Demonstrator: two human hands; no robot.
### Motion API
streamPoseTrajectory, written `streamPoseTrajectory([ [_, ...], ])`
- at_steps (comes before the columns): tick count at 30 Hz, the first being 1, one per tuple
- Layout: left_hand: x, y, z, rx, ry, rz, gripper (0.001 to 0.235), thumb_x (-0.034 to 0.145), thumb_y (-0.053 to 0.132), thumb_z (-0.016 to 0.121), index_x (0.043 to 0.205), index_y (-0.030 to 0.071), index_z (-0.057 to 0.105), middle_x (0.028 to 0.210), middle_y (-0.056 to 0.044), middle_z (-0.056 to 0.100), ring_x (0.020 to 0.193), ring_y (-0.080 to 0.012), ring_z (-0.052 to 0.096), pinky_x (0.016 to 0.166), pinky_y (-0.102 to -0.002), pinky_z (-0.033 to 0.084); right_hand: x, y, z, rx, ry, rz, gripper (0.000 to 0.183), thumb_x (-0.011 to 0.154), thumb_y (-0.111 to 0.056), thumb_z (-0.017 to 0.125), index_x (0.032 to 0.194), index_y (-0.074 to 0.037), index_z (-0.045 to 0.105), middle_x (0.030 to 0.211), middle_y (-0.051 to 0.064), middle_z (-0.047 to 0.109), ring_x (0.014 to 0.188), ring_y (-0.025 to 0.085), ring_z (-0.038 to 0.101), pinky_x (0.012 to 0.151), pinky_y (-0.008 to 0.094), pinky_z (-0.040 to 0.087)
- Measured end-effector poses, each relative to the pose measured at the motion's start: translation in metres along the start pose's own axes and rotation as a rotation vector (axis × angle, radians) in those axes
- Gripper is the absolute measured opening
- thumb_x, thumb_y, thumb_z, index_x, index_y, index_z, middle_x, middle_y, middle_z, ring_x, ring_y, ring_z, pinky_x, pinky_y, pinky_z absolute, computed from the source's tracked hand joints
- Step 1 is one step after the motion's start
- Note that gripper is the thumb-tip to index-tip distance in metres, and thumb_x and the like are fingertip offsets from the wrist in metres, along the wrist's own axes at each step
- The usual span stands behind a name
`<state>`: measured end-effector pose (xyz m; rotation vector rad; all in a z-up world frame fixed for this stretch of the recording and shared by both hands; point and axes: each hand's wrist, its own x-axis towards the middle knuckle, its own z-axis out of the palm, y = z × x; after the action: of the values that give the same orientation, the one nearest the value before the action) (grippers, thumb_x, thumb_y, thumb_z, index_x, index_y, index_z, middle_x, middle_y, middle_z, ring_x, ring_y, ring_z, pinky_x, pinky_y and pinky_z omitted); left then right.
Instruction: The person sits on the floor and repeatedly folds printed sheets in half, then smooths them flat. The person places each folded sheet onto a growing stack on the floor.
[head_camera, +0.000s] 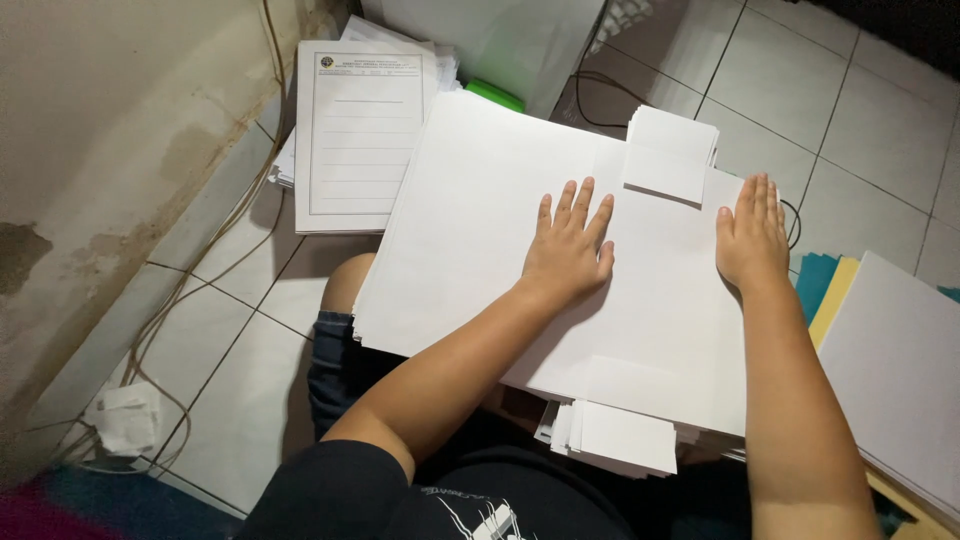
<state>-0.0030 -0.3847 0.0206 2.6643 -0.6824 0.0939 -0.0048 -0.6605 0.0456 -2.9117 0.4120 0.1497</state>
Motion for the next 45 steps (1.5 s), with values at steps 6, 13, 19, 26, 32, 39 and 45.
streamPoseTrajectory([
  [6, -0.005, 0.003, -0.019, -0.012, -0.081, -0.016, 0.066, 0.098, 0.042, 0.034, 0.159, 0.018, 0.027, 0.169, -0.015, 0.014, 0.156, -0.0331, 0.011, 0.124, -0.057, 0.006, -0.054, 0.002, 0.006, 0.004, 0.026, -0.011, 0.066, 0.107, -0.032, 0.023, 0.162, 0.000, 0.006, 0.172, 0.016, 0.002, 0.159, 0.028, 0.003, 0.128, 0.041, 0.002],
  [13, -0.013, 0.004, -0.032, -0.117, -0.023, 0.036, 0.063, 0.097, 0.034, 0.041, 0.156, 0.011, 0.041, 0.164, -0.025, 0.030, 0.156, -0.0385, 0.021, 0.124, -0.060, 0.008, -0.161, 0.025, 0.030, -0.056, -0.009, -0.071, 0.068, 0.109, -0.039, 0.021, 0.164, -0.001, 0.014, 0.172, 0.023, 0.008, 0.158, 0.037, 0.008, 0.128, 0.048, 0.007],
  [19, -0.013, -0.001, -0.009, -0.075, 0.049, 0.051, 0.064, 0.094, 0.035, 0.044, 0.154, 0.013, 0.046, 0.161, -0.024, 0.037, 0.154, -0.0385, 0.028, 0.123, -0.061, 0.015, -0.243, -0.001, 0.028, 0.168, -0.055, -0.166, 0.074, 0.105, -0.056, 0.007, 0.161, -0.014, 0.031, 0.171, 0.015, 0.019, 0.157, 0.034, 0.015, 0.128, 0.049, 0.008],
  [26, -0.012, -0.001, -0.004, -0.085, 0.120, 0.039, 0.062, 0.092, 0.035, 0.047, 0.149, 0.014, 0.051, 0.159, -0.022, 0.041, 0.152, -0.0366, 0.034, 0.122, -0.059, 0.019, -0.271, -0.029, 0.038, 0.542, -0.019, -0.158, 0.093, 0.095, -0.078, 0.004, 0.106, -0.011, 0.067, 0.163, 0.019, 0.037, 0.151, 0.040, 0.034, 0.121, 0.058, 0.028],
  [32, -0.010, -0.004, 0.000, -0.077, 0.160, 0.048, 0.061, 0.091, 0.035, 0.049, 0.147, 0.013, 0.053, 0.157, -0.022, 0.044, 0.150, -0.0365, 0.036, 0.122, -0.060, 0.022, -0.267, -0.044, 0.033, 0.040, 0.131, -0.034, 0.060, 0.102, -0.059, 0.047, 0.141, -0.014, 0.054, 0.131, 0.014, 0.053, 0.127, 0.039, 0.056, 0.104, 0.050, 0.049],
  [39, -0.014, -0.002, -0.010, -0.096, 0.145, 0.029, 0.060, 0.091, 0.034, 0.049, 0.147, 0.012, 0.054, 0.156, -0.022, 0.045, 0.151, -0.0358, 0.037, 0.123, -0.059, 0.022, -0.266, -0.075, 0.014, 0.430, 0.119, 0.130, 0.048, 0.109, -0.045, 0.048, 0.136, -0.006, 0.059, 0.124, 0.022, 0.057, 0.117, 0.042, 0.062, 0.100, 0.050, 0.052],
  [45, -0.015, -0.002, -0.015, -0.113, 0.121, 0.028, 0.059, 0.093, 0.033, 0.047, 0.148, 0.012, 0.053, 0.158, -0.021, 0.044, 0.152, -0.0344, 0.035, 0.124, -0.058, 0.020, -0.256, -0.068, 0.034, 0.150, 0.135, 0.065, 0.049, 0.106, -0.057, 0.051, 0.123, -0.015, 0.069, 0.121, 0.009, 0.060, 0.120, 0.033, 0.062, 0.104, 0.044, 0.048],
])
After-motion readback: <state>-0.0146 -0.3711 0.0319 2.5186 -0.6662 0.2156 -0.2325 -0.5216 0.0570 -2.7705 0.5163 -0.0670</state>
